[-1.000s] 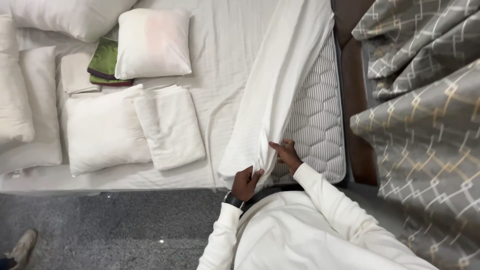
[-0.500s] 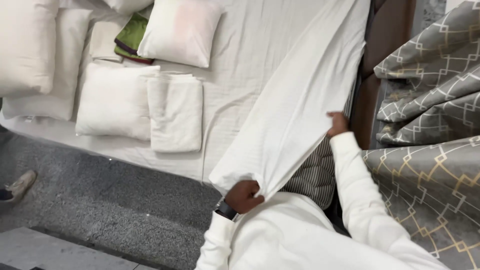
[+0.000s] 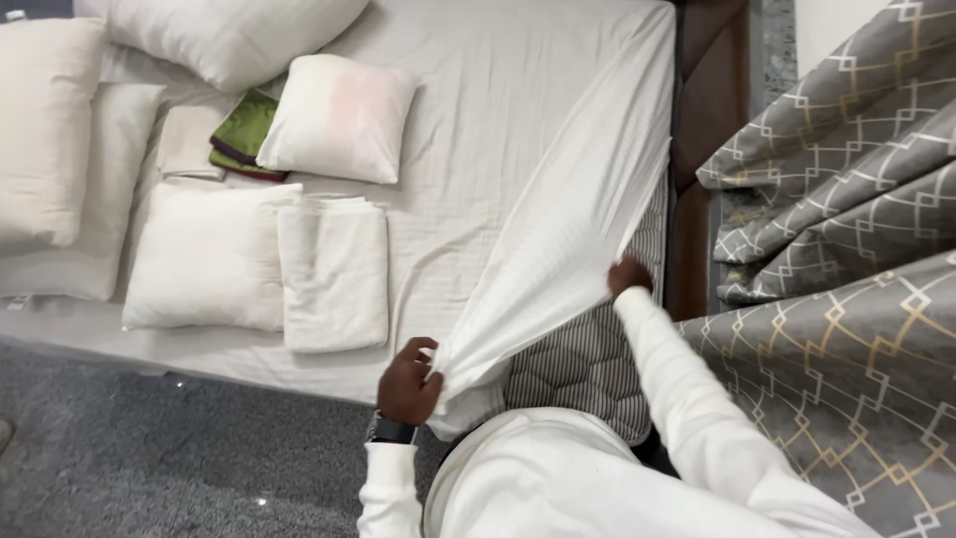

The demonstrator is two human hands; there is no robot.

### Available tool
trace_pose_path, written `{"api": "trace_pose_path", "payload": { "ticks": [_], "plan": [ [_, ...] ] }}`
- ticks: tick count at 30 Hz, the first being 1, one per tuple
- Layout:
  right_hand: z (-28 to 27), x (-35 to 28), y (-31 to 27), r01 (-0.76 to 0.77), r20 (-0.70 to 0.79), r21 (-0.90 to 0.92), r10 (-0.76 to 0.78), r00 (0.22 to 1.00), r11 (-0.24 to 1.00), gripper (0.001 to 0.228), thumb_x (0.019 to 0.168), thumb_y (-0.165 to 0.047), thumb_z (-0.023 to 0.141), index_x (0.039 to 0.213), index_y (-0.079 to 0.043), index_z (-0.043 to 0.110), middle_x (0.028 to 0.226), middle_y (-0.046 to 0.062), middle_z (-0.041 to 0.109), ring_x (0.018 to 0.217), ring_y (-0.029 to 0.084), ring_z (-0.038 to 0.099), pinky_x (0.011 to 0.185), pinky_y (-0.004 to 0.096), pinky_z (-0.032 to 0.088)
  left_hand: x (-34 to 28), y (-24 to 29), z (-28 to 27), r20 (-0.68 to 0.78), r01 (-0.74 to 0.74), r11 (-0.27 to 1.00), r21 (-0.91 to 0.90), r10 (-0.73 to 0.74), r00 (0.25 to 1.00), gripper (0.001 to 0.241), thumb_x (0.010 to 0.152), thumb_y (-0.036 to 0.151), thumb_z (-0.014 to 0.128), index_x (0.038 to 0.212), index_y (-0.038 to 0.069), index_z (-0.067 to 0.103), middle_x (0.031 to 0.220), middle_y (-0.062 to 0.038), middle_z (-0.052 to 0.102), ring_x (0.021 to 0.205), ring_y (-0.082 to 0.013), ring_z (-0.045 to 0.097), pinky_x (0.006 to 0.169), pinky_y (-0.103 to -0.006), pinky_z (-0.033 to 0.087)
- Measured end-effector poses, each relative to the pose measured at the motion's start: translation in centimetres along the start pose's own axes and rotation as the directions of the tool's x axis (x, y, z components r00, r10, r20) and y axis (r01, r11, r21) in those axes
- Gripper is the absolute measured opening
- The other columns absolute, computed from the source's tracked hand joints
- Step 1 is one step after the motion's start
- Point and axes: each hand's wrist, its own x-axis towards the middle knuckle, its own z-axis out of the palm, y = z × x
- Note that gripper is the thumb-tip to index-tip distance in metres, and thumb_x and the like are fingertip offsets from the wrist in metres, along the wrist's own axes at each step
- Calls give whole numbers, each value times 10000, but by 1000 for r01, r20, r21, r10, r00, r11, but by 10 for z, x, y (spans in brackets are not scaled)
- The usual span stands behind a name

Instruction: The person arranges white pillows and folded towels on a bed. They then pull a white fitted sheet over the mattress, tucking it in at the corners. The person continues to adjust the pillows and towels on the bed.

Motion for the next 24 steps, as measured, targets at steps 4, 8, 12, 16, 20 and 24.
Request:
{"api": "trace_pose_path", "payload": {
  "ticks": [4, 8, 12, 16, 20, 24],
  "plan": [
    [3, -72, 10, -70, 11, -162, 73, 997, 984, 280, 917, -245, 635, 1146, -127, 745, 1140, 183, 732, 1059, 392, 699, 933, 511, 553, -1, -10, 3, -24, 86, 996, 7, -86, 996, 216, 709, 101, 726, 535, -13, 666, 1244, -24, 702, 823, -236, 707, 662, -395, 580],
    [18, -43, 57, -110, 27, -162, 116, 993, 981, 278, 1007, -281, 582, 1117, -90, 752, 1145, 217, 728, 1057, 425, 699, 916, 541, 556, -8, -39, 32, 28, 45, 999, 19, -46, 999, 204, 727, 113, 747, 579, -7, 674, 1159, -23, 746, 817, -248, 696, 671, -394, 578],
    [80, 35, 131, 43, -174, 36, -36, 984, 998, 264, 951, -180, 569, 1026, 5, 742, 1039, 275, 728, 968, 464, 696, 880, 535, 567, -11, -32, 35, 32, -20, 998, -66, 22, 999, 188, 736, 107, 738, 919, 75, 764, 922, -41, 745, 867, -261, 686, 782, -467, 515],
    [78, 103, 145, -44, -115, 901, 337, 934, 431, 333, 878, -32, 539, 1148, 73, 704, 1106, 361, 724, 972, 623, 600, 810, 725, 439, -15, -24, 43, 12, -38, 991, -127, 40, 999, 410, 812, 132, 752, 1220, 153, 786, 709, -72, 663, 975, -333, 647, 1039, -550, 394],
    [15, 106, 72, -62, -4, 984, 373, 928, 165, 306, 908, -141, 487, 1173, -112, 638, 996, 106, 735, 854, 258, 726, 748, 422, 634, -23, -27, 55, 20, -9, 971, -237, 14, 1000, 343, 880, 174, 763, 1221, 142, 752, 966, -133, 700, 961, -327, 634, 1045, -492, 419],
    [19, 84, 17, -141, 0, 825, 250, 968, 547, 284, 948, -132, 476, 1158, -34, 640, 1081, 179, 714, 950, 322, 703, 844, 453, 597, -57, -42, 66, -60, -69, 915, -398, 50, 997, 303, 870, 115, 744, 1171, 84, 737, 1124, -114, 733, 1012, -240, 645, 896, -395, 474]
  ]
}}
